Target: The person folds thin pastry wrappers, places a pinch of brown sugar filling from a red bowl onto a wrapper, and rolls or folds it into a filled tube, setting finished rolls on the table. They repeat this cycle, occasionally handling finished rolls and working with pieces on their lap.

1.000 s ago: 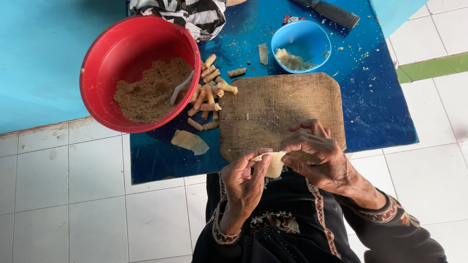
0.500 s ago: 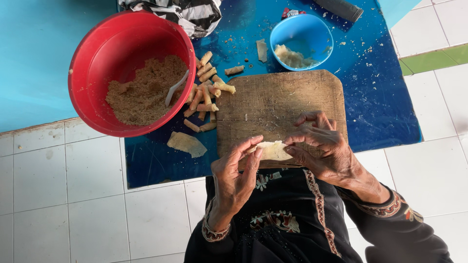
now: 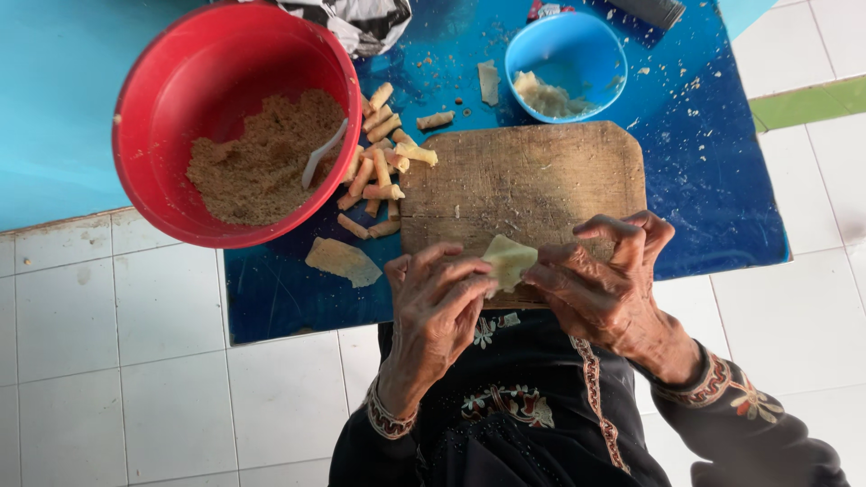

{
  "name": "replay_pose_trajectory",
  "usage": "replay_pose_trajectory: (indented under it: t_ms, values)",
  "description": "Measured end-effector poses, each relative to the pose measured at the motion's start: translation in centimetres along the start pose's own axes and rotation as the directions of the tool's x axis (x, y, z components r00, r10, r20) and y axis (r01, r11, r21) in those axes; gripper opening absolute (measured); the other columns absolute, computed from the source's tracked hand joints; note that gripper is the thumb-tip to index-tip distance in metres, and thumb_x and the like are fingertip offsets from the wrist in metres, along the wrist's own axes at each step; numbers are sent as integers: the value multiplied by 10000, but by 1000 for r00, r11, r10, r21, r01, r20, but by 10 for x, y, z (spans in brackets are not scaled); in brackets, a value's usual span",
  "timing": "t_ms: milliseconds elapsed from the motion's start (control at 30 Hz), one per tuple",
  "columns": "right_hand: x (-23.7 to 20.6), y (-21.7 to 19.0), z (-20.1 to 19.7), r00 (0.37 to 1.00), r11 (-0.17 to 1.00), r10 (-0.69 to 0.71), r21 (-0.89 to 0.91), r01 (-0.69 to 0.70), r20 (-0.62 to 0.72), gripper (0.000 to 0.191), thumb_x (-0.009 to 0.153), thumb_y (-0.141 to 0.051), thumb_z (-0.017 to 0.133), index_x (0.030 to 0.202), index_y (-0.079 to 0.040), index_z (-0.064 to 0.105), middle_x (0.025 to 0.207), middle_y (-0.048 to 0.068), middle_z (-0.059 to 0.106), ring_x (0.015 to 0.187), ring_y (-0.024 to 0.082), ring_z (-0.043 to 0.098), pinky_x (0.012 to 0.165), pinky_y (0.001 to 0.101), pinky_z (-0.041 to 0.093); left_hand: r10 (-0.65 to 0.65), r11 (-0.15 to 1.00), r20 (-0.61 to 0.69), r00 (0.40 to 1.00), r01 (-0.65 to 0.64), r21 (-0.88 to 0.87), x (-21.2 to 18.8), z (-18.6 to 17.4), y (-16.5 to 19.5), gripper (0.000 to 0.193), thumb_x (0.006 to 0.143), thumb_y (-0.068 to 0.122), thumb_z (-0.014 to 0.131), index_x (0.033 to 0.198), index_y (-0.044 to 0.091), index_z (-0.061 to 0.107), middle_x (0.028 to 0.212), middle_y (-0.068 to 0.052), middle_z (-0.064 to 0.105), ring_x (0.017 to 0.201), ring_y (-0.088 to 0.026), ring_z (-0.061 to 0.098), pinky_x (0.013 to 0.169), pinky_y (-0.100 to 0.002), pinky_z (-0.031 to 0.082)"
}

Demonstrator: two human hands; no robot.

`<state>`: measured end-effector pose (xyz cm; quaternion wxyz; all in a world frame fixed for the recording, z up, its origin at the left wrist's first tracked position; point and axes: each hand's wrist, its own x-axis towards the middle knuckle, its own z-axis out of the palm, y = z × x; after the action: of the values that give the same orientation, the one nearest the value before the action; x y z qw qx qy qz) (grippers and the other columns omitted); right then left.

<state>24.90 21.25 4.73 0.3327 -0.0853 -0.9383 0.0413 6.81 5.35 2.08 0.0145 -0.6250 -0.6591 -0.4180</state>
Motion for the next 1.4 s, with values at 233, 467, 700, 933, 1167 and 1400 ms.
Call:
replay_pose_trajectory:
  t_ms: [233,467,700,933,1167,1400]
  values:
    - [-27,-4,-7,980,978,171,99,-182,104,338,724,-320,875,1027,-203,783,1140,-50,685,1152,290,466,961,531,276,8,999,76,997,-5,-35,-7,-5,2,248,843,73,780,1066,173,738,1203,61,701,1290,-253,553,1038,-495,297]
    - [-19,-5,-8,968,985,167,21,-174,186,430,740,-229,825,1166,-255,777,1228,-17,621,1211,324,432,986,544,276,-5,998,103,995,11,-58,-4,-9,2,207,849,111,789,1040,171,742,1199,57,705,1307,-253,549,1067,-486,301]
    - [-12,1,-17,972,990,136,-67,-125,191,423,742,-237,792,1164,-259,772,1270,17,609,1224,348,417,966,573,271,-8,994,92,996,18,-107,-2,-10,-3,270,817,211,837,1053,154,718,1135,37,724,1258,-254,558,1032,-477,296]
    - [24,57,-23,970,965,211,-182,-187,120,353,833,-185,759,1185,-213,770,1275,-18,592,1283,336,376,988,560,249,-12,997,0,1000,12,-81,1,-1,-15,343,871,225,834,1179,163,696,1110,34,759,1176,-202,625,1022,-412,338]
    - [79,118,4,960,951,75,-309,12,269,439,848,-295,750,1286,-324,752,1319,34,544,1359,370,332,991,603,237,-57,990,-39,998,51,-134,1,1,-17,397,848,263,835,1200,163,683,1075,49,764,1130,-197,632,1001,-403,353]
    - [76,136,15,931,940,114,-341,12,347,377,853,-329,797,1221,-405,774,1273,-12,545,1377,353,316,973,620,250,-57,990,-25,998,53,-127,-1,1,-17,400,858,289,827,1210,178,674,1056,52,768,1149,-196,621,1017,-403,347]
